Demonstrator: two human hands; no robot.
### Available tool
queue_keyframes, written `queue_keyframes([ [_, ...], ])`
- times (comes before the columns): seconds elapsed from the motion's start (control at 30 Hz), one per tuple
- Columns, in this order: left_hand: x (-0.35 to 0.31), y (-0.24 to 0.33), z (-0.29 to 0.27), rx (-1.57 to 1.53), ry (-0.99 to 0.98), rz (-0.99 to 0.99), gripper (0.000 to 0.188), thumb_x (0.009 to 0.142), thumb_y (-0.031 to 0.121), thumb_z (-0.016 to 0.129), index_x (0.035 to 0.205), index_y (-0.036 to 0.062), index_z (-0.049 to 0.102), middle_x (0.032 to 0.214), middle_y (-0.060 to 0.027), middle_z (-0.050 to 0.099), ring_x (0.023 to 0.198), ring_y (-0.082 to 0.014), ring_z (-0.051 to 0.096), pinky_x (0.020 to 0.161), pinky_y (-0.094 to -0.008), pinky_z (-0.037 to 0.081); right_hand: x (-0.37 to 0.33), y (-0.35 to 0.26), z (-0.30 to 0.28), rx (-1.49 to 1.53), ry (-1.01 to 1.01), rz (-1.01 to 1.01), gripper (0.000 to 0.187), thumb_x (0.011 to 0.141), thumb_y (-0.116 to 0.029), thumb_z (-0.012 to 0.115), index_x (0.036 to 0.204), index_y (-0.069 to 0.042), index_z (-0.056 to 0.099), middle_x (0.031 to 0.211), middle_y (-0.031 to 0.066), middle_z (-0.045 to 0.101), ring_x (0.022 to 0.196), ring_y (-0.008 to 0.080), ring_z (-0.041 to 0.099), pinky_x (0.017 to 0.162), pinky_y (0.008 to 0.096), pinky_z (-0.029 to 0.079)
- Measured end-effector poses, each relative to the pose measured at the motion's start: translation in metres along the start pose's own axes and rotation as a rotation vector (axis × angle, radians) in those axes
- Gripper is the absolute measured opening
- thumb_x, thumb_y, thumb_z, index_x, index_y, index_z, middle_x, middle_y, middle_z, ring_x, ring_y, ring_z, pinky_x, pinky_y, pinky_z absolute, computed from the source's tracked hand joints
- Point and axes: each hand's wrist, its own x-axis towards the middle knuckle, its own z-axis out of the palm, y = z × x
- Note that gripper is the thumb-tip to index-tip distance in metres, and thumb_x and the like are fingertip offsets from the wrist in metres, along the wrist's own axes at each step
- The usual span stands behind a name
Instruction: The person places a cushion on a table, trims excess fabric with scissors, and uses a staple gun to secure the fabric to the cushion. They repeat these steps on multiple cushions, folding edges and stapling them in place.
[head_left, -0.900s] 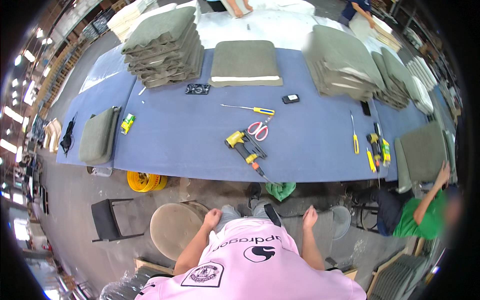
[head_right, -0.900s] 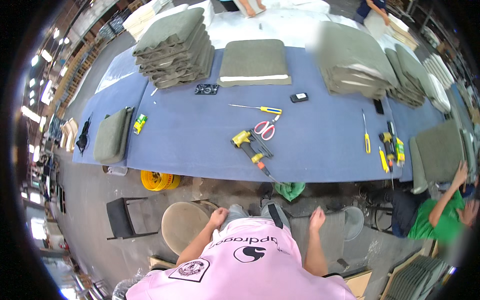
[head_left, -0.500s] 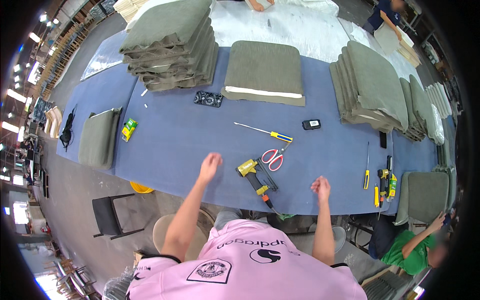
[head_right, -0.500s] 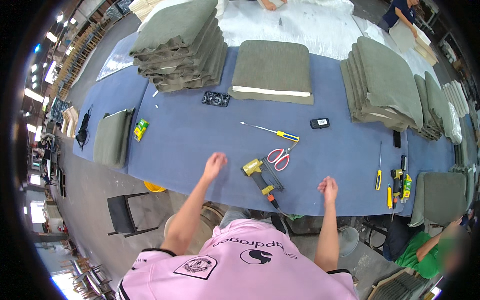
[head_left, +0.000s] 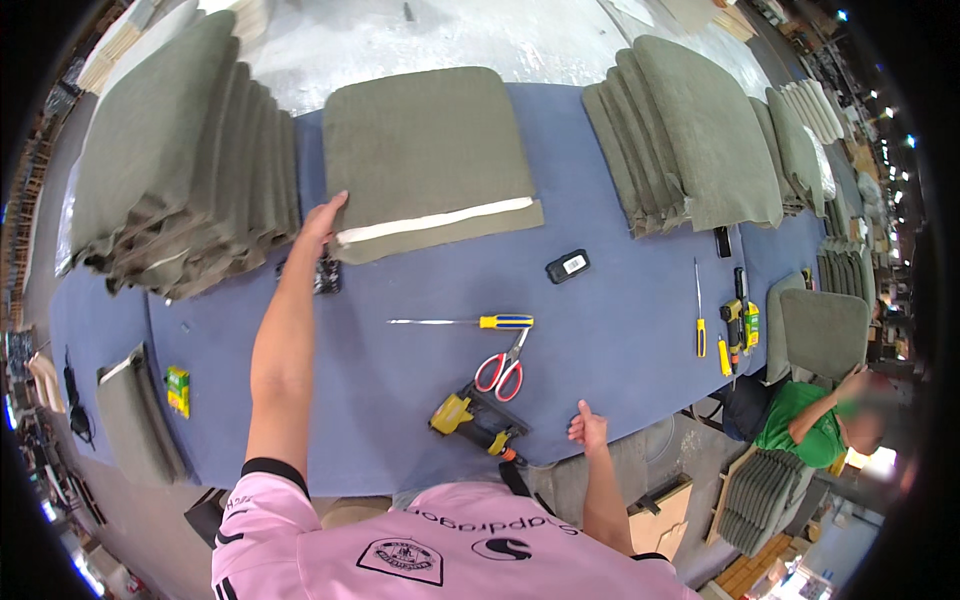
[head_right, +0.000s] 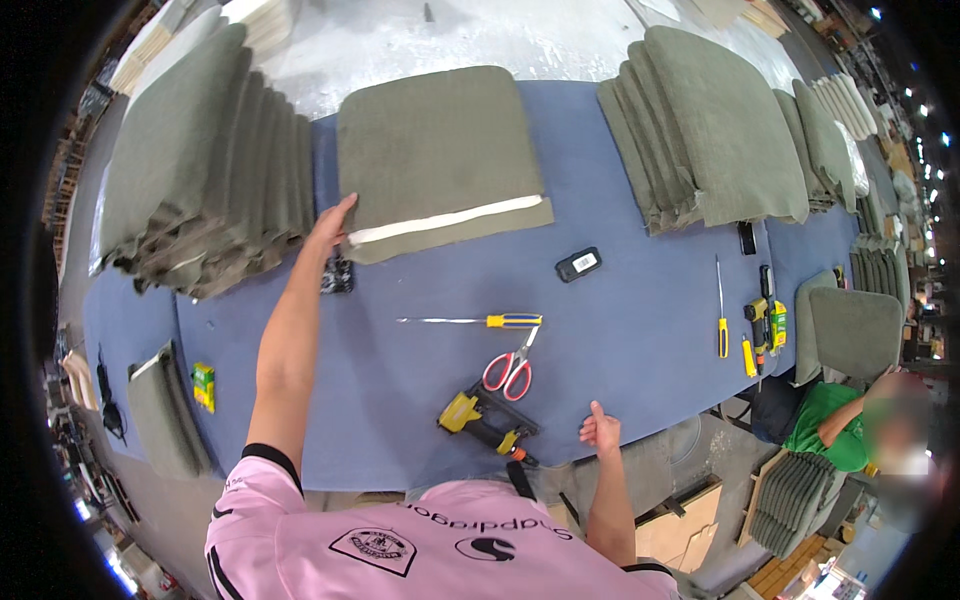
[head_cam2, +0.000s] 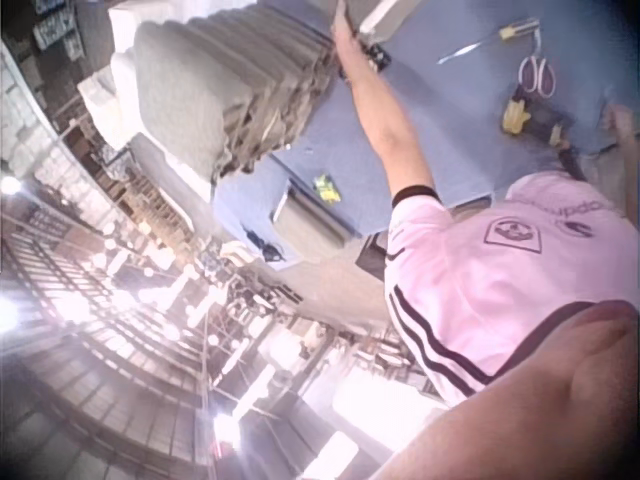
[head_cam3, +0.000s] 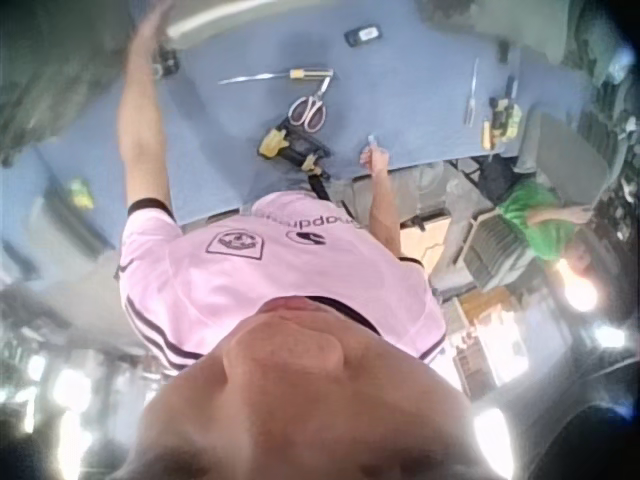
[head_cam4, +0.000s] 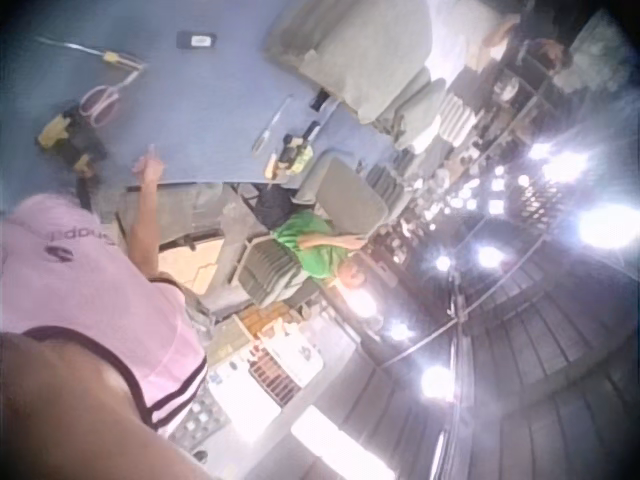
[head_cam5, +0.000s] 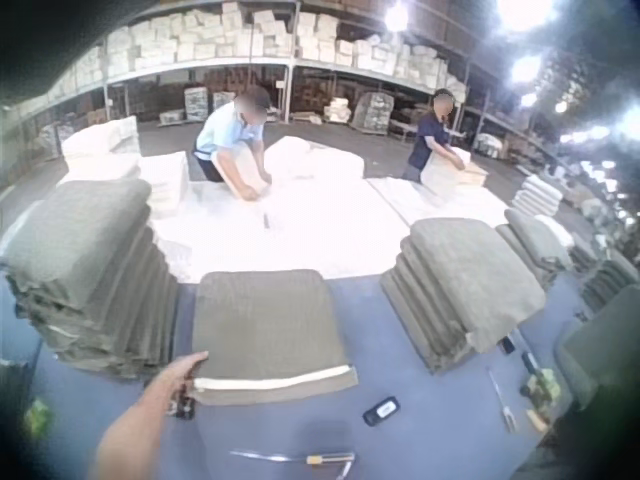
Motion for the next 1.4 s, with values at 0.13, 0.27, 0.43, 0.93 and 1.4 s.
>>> queue_keyframes([
  [0.13, -0.013, 0.003, 0.025, -0.515, -0.150, -0.011, 0.086, 0.092, 0.050, 0.084, 0.157, 0.0034, 0.052, 0.155, -0.0149, 0.060, 0.140, -0.0325, 0.059, 0.119, -0.0477, 0.048, -0.010, -0.008, 0.013, 0.007, -0.011, 0.021, 0.066, 0.094, -0.064, 0.078, 0.068, -0.005, 0.067, 0.055, 0.0091, 0.064, 0.041, 0.0187, 0.062, 0.036, 0.0291, 0.039],
  [0.27, -0.051, 0.000, 0.071, -0.538, -0.235, 0.035, 0.077, 0.097, 0.044, 0.080, 0.157, 0.0046, 0.051, 0.155, -0.0153, 0.059, 0.141, -0.0339, 0.059, 0.120, -0.0520, 0.048, -0.020, -0.017, 0.014, 0.011, -0.029, -0.008, 0.065, 0.095, -0.063, 0.078, 0.067, -0.005, 0.067, 0.054, 0.0087, 0.064, 0.040, 0.0178, 0.060, 0.035, 0.0286, 0.038],
  [0.43, -0.104, -0.025, 0.201, -0.588, -0.001, 0.217, 0.082, 0.092, 0.034, 0.085, 0.157, 0.0000, 0.047, 0.153, -0.0165, 0.060, 0.141, -0.0341, 0.056, 0.121, -0.0473, 0.041, 0.002, -0.002, 0.001, -0.015, -0.067, -0.053, 0.065, 0.097, -0.061, 0.076, 0.071, -0.002, 0.069, 0.056, 0.0094, 0.065, 0.040, 0.0184, 0.060, 0.034, 0.0293, 0.039],
  [0.93, -0.504, -0.195, 0.097, -0.802, 0.273, 0.125, 0.063, 0.084, 0.038, 0.083, 0.135, 0.0056, 0.064, 0.125, -0.0139, 0.069, 0.116, -0.0312, 0.067, 0.102, -0.0485, 0.055, 0.087, -0.064, -0.006, -0.096, -0.598, -0.090, 0.064, 0.104, -0.066, 0.058, 0.096, -0.004, 0.074, 0.070, 0.0079, 0.070, 0.064, 0.0240, 0.073, 0.052, 0.0362, 0.056],
  [1.4, -0.655, -0.377, -0.140, -0.810, 0.479, 0.303, 0.075, 0.080, 0.034, 0.076, 0.143, -0.0036, 0.061, 0.128, -0.0171, 0.073, 0.114, -0.0314, 0.071, 0.101, -0.0435, 0.055, -0.236, -0.081, 0.302, -0.232, -0.992, -0.581, 0.080, 0.103, -0.067, 0.064, 0.142, 0.003, 0.067, 0.128, 0.0136, 0.076, 0.113, 0.0249, 0.073, 0.101, 0.0391, 0.057],
])
